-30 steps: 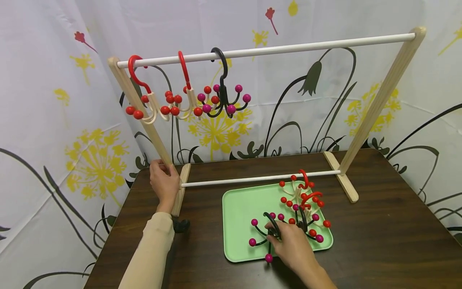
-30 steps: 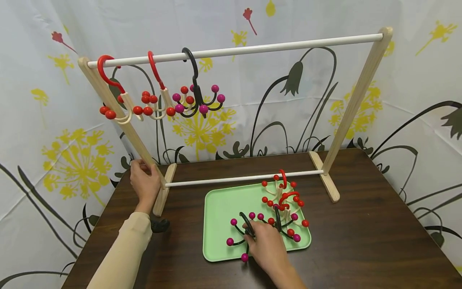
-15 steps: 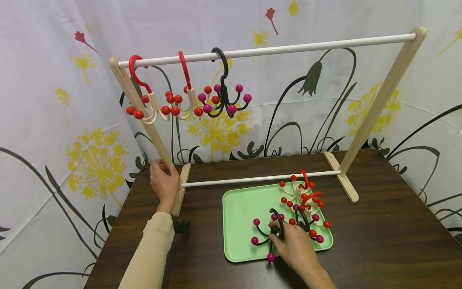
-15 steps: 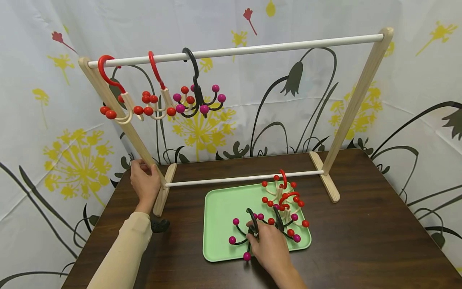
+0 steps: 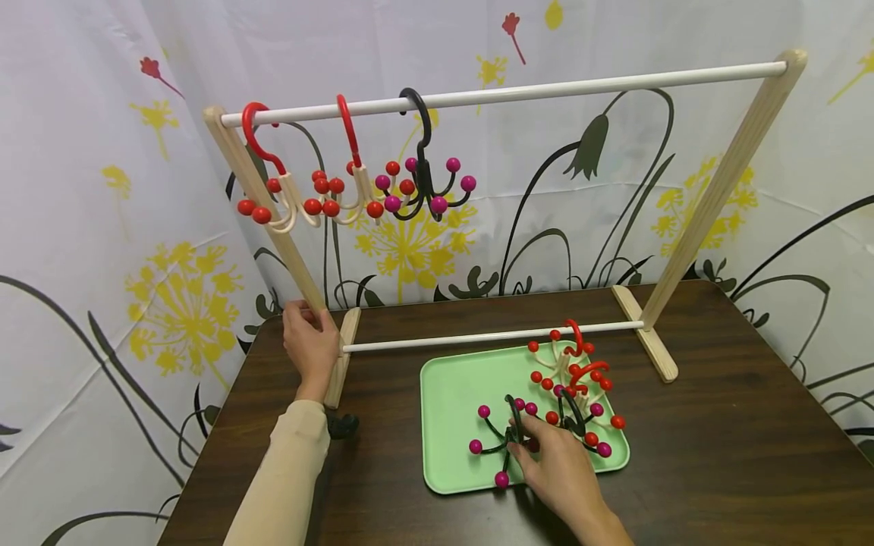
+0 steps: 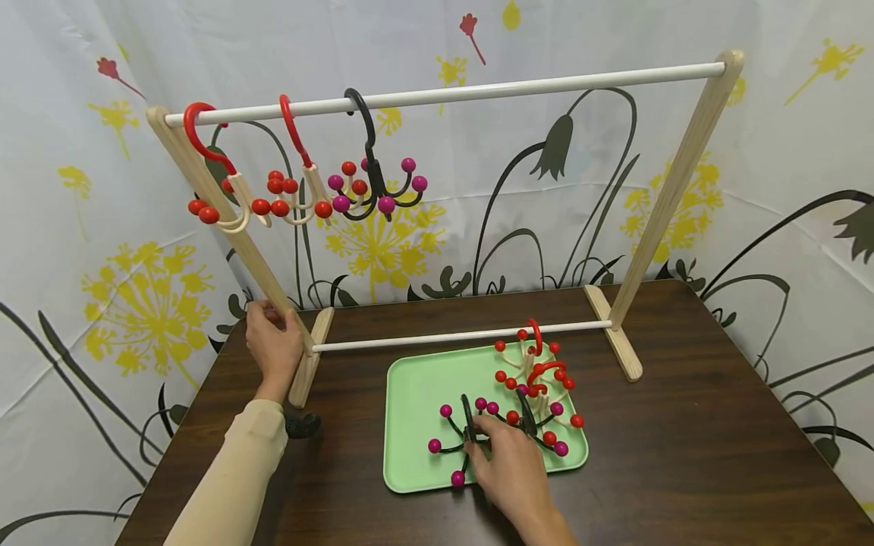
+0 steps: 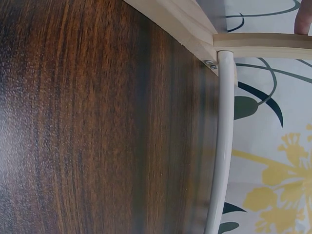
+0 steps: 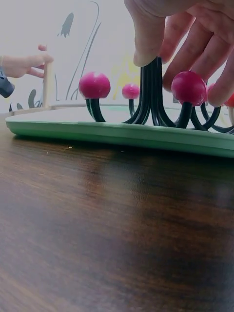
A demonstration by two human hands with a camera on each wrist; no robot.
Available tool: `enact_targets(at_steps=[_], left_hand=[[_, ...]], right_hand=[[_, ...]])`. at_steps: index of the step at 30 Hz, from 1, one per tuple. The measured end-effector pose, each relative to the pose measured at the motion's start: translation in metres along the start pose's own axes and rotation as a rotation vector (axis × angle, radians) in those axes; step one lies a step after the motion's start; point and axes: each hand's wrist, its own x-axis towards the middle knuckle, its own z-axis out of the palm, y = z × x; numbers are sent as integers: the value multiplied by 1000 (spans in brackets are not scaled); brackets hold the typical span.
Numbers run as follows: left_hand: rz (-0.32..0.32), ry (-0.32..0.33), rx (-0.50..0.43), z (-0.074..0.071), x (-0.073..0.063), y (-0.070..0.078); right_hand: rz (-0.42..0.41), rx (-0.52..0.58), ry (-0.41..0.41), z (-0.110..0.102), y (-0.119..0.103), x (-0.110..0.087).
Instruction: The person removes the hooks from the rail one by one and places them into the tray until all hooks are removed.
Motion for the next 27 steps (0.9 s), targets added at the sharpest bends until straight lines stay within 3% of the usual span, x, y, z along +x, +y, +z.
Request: enact_targets(at_steps=[11, 19, 23, 27], left_hand=[[-5, -5, 4, 0, 1, 0], [4, -8, 1, 1, 1, -1], [-1, -9, 1, 0, 1, -1], [-4, -11, -1, -1, 1, -1]], right_hand=[[-3, -36, 20, -11, -7, -5], [-33, 41, 1, -45, -28, -6], [-115, 81, -36, -71, -35, 1], [-264, 134, 20, -97, -35, 23]])
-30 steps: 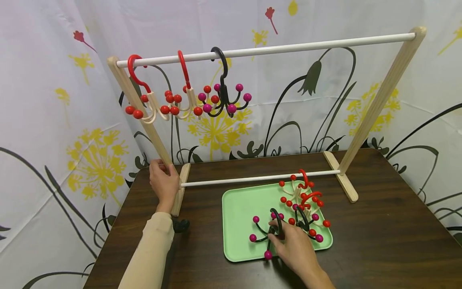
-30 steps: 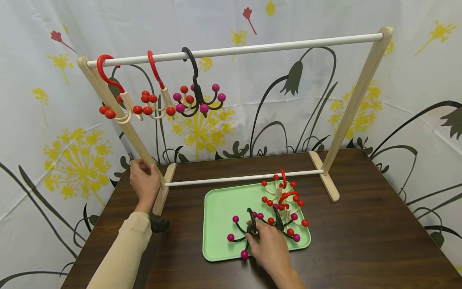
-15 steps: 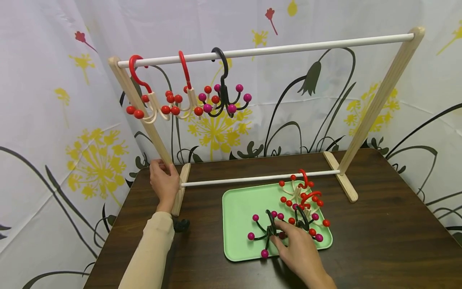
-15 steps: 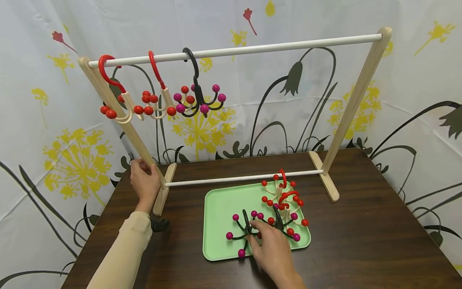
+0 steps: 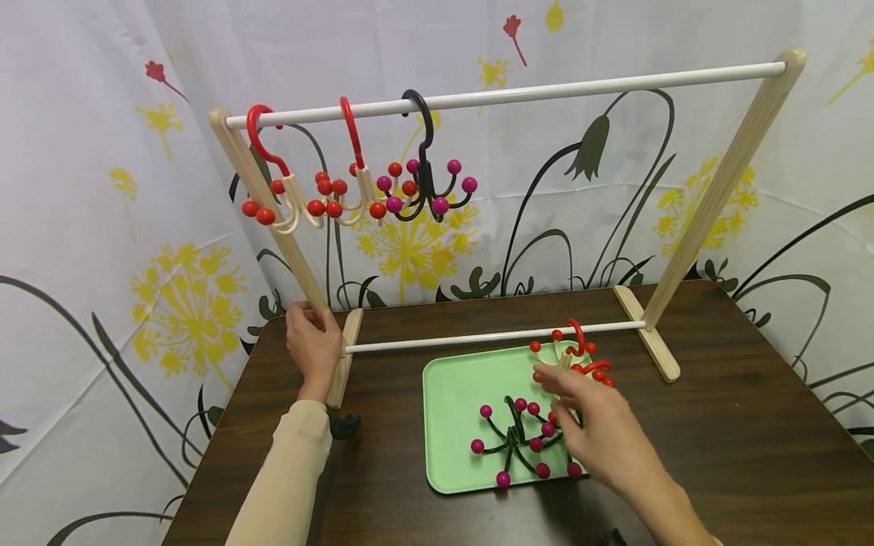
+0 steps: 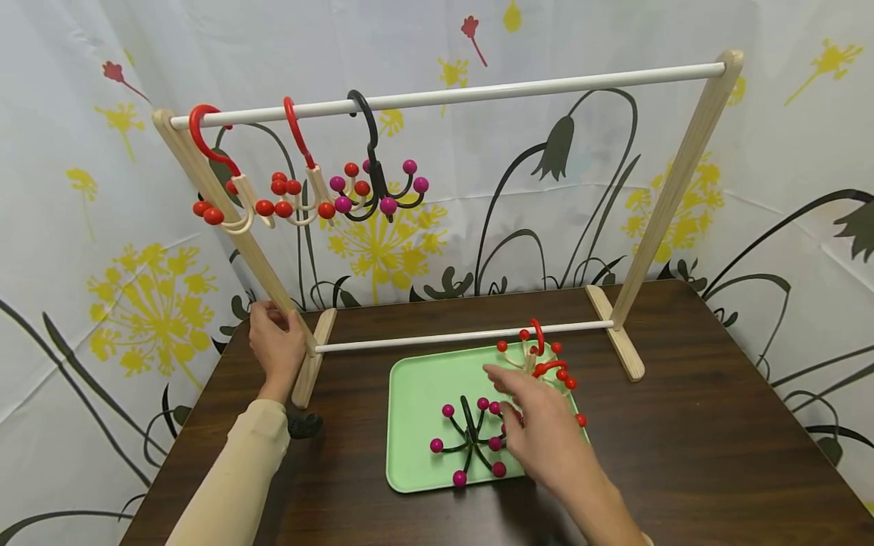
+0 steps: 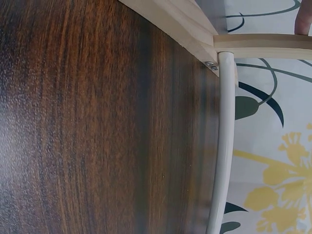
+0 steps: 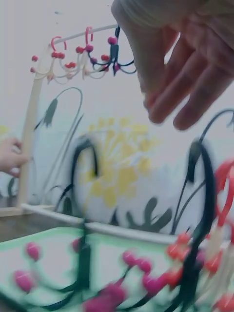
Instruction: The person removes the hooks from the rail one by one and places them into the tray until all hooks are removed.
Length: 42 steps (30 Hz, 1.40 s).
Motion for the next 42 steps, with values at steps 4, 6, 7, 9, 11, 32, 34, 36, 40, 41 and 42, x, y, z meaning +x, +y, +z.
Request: enact_targets(at_steps=[4, 6, 7, 9, 11, 32, 34, 36, 40, 41, 42], left_hand=[[-5, 5, -1, 1, 0, 0], [-4, 7, 0, 1, 0, 0], [-3, 8, 2, 1, 0, 0], [-3, 8, 4, 0, 0, 0], [-2, 9, 6, 0, 1, 0], [16, 18, 13, -1, -2, -4], [17, 17, 14, 0, -2, -4], [19, 14, 16, 0, -1, -5], [29, 18, 19, 2, 1, -5], [30, 18, 20, 2, 1, -5], [32, 19, 21, 2, 1, -5]], right_hand=[[-109, 39, 78, -22, -2, 36], [-147, 85, 107, -31, -7, 56], [-157, 115, 118, -35, -10, 67], [-160, 188, 127, -40, -17, 90], [-155, 270, 123, -42, -23, 113], [-96, 104, -59, 1, -80, 238], [-47, 34, -72, 2, -82, 242], [2, -20, -78, 3, -81, 245], [65, -125, -39, 1, -76, 248], [69, -144, -19, 0, -75, 248], [73, -163, 2, -1, -73, 248]])
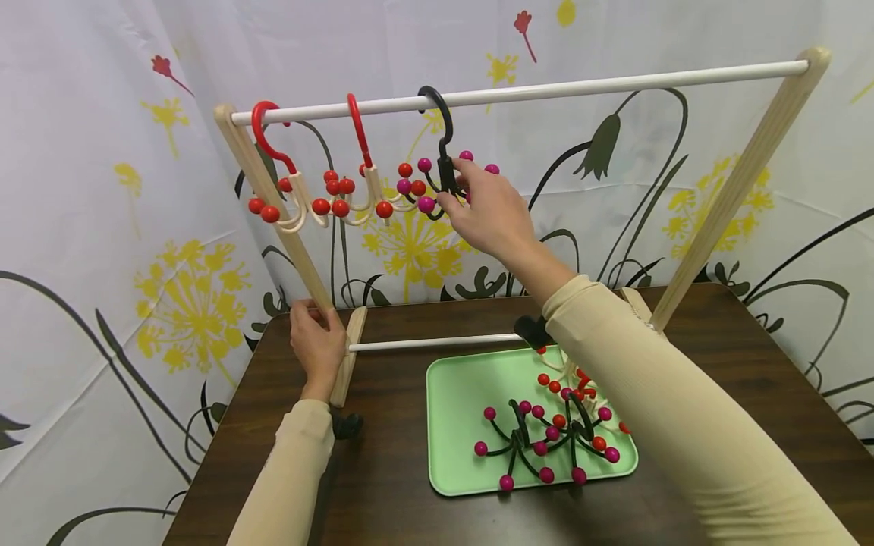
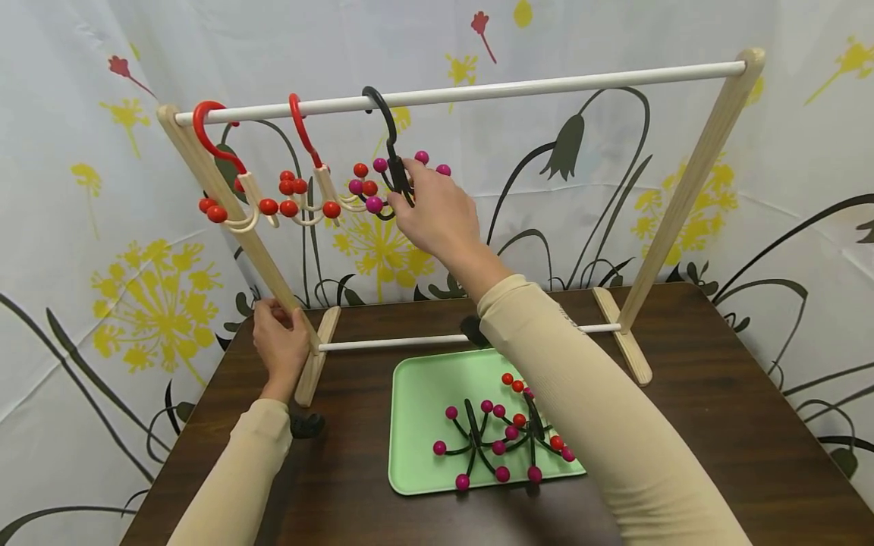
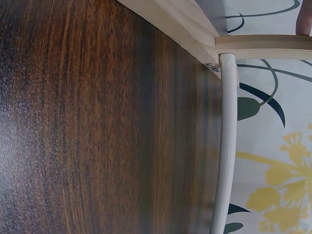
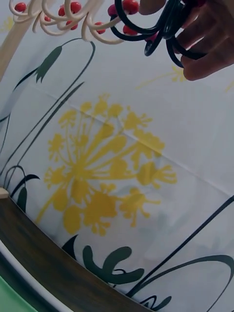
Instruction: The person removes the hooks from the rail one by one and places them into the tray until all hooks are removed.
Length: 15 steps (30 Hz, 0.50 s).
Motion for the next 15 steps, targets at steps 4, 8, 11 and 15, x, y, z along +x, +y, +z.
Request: enact_targets(at_steps=[4, 8, 11, 15], left_hand=[[3, -4, -5, 0, 0, 2], [7, -1, -12, -1, 0, 3], [0, -1, -8, -1, 0, 3], [-12, -11, -1, 0, -1, 3]], right_hand=[[11, -51, 70, -6, 7, 0], [19, -67, 96, -12, 14, -1], [25, -56, 104, -17, 20, -2], [26, -26, 128, -25, 29, -5]])
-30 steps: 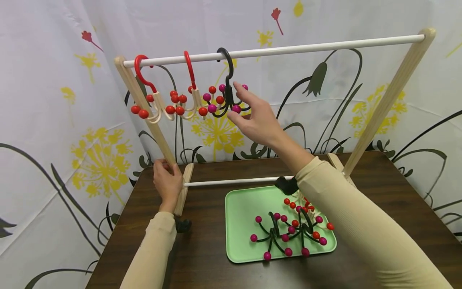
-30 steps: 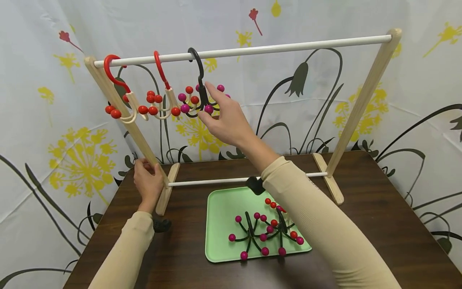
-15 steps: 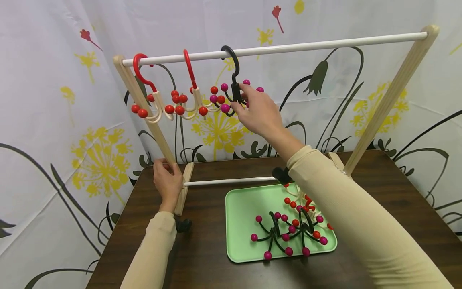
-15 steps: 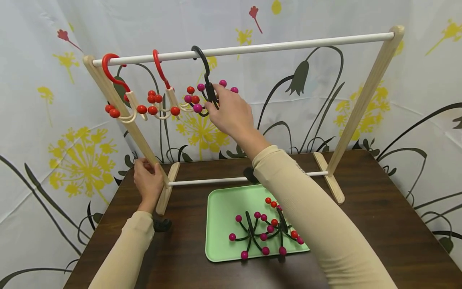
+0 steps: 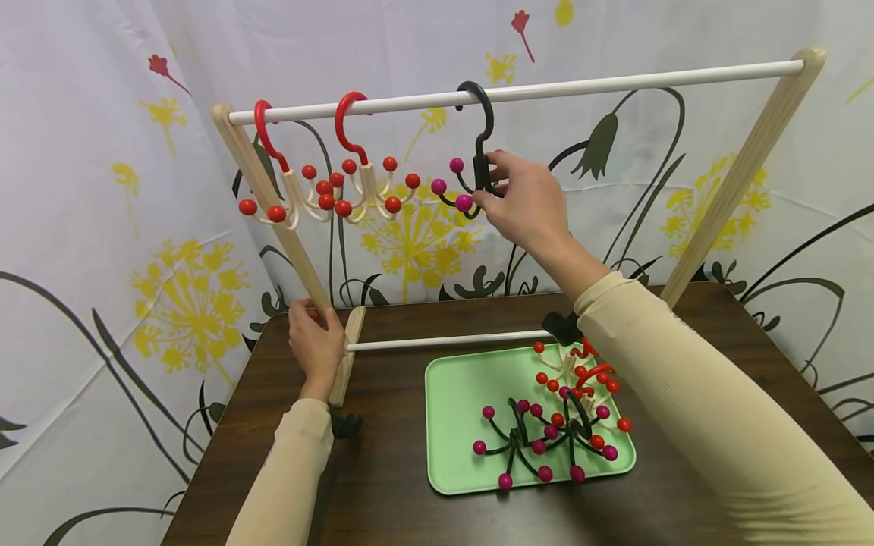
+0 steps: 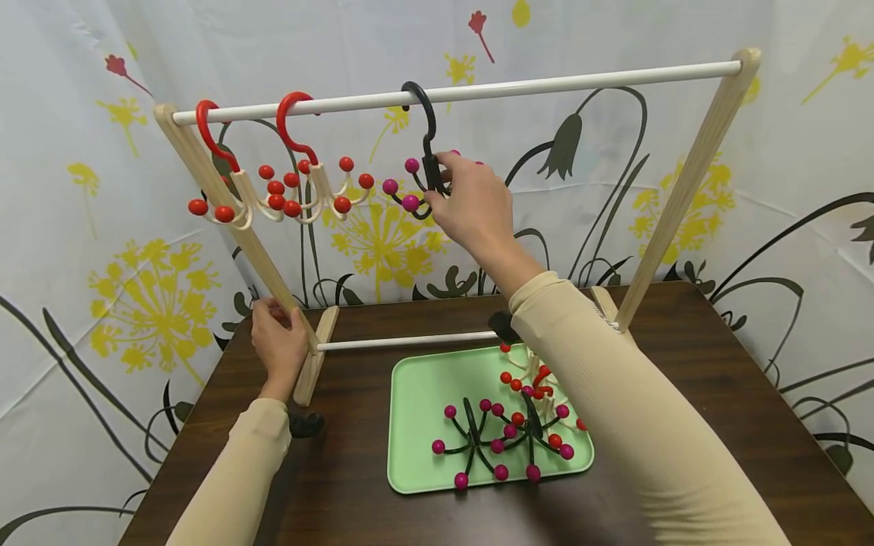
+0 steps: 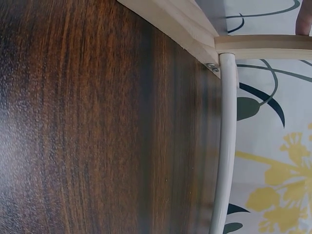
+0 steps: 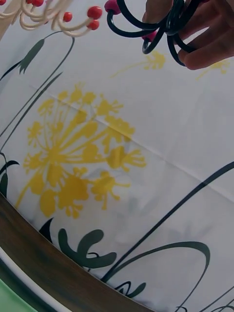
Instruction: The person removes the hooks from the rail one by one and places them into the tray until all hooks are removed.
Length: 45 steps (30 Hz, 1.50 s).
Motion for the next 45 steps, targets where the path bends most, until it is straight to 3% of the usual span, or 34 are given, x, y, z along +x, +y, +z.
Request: enact_targets(at_steps=[15, 27, 35, 45], left_hand=[[11, 12, -9, 2, 0, -2], [2, 15, 1, 3, 2, -2], [-5, 6, 0, 3, 3, -2], [-7, 2, -5, 8, 5, 0]], right_hand=[[-21, 100, 79, -24, 9, 2], [-51, 199, 62, -56, 10, -6], [-95, 159, -62, -45, 29, -28], [-66, 127, -434, 0, 62, -64]])
